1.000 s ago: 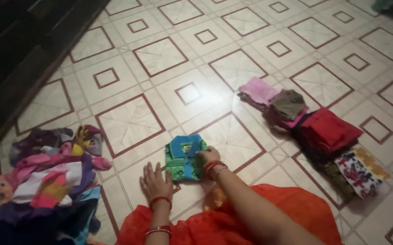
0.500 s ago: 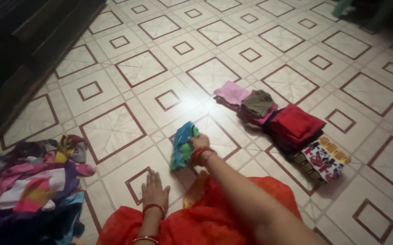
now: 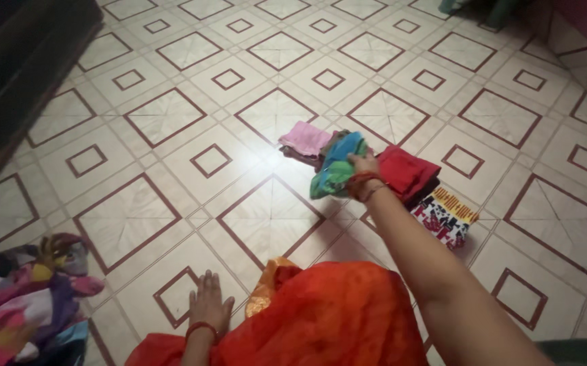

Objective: The person folds items of clothing by hand while sitting on the floor, including a small pink garment, a patterned shirt, a green shirt, and a blue shirt, placing each folded item onto a growing stack.

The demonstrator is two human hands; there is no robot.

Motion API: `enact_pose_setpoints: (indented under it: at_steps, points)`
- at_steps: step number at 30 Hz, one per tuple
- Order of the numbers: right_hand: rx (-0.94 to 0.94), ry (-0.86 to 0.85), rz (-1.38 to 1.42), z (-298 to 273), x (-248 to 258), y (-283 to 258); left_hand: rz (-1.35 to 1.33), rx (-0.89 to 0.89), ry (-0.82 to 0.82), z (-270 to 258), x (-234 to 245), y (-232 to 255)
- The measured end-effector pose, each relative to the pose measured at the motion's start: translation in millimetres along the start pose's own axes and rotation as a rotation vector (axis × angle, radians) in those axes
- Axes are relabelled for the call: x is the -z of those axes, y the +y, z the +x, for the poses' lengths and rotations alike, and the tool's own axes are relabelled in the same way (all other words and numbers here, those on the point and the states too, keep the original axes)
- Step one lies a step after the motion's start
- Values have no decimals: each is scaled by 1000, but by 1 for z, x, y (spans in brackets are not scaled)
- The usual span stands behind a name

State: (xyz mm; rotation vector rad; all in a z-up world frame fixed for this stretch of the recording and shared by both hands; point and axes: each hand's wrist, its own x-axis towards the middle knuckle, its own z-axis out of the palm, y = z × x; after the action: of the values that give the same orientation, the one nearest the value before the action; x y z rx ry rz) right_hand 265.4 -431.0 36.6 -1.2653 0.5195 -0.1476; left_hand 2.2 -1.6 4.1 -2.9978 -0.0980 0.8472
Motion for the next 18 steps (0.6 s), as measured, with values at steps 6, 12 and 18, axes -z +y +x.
enact_pose_setpoints:
  at_steps: [6, 12, 18]
  points:
    - [143, 37, 458, 69, 95, -11, 41, 4, 11, 2, -2, 0]
    - [43, 391, 133, 79, 188, 24, 96, 8, -17, 5, -3, 2]
    - [3, 481, -46, 71, 214, 54, 98, 26, -57, 7, -3, 3]
